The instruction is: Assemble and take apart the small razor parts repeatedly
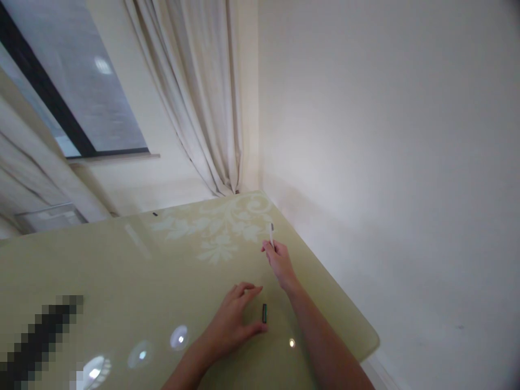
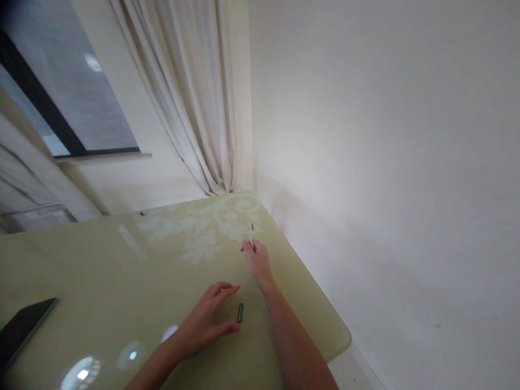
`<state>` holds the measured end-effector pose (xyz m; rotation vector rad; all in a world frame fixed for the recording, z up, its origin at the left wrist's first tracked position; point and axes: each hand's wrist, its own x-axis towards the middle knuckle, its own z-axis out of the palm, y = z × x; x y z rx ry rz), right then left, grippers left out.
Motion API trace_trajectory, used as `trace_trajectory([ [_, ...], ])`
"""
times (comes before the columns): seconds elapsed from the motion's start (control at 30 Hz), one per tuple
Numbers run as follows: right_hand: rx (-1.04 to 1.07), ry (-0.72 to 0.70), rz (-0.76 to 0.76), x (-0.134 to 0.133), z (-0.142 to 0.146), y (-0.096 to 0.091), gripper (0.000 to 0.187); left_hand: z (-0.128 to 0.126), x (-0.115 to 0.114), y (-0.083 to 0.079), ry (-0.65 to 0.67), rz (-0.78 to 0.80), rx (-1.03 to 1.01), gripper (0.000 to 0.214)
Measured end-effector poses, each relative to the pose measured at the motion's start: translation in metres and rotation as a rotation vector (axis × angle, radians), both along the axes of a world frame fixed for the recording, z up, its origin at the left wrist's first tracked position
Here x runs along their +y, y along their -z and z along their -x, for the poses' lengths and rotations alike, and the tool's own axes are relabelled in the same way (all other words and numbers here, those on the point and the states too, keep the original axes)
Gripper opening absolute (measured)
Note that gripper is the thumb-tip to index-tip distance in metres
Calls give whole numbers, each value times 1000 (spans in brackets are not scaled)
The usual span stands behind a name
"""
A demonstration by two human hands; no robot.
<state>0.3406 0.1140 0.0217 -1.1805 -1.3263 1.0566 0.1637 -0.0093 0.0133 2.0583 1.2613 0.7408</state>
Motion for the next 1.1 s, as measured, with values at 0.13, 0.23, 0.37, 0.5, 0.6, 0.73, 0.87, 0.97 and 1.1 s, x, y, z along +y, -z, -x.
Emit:
trace_trajectory([
  [0.13,-10,4,12,1,3,5,45,-17,-3,3,35,7,116,51],
  [0.23,-17,-23,16,-1,5,6,45,-21,5,6,12,-22,109,29],
  [0.37,-59,-107,24,-10,14,4,45,4,6,9,-128,-44,-4,26],
  [0.5,-120,-310,23,-33,37,4,37,40,-3,10,-479,-188,-135,38],
  [0.6,-123,-466,38,-52,54,6,30,54,-8,11,-620,-295,-157,46],
  [0.73,-62,-480,113,-65,62,9,36,53,-11,12,-638,-330,-157,46],
  [0.87,-9,-450,184,-67,59,8,33,47,-12,10,-622,-351,-216,43],
  [0.97,-16,-400,196,-66,58,8,29,45,-12,5,-586,-308,-313,43],
  [1.1,41,-427,334,-62,56,8,25,45,-9,1,-523,-82,-504,36],
])
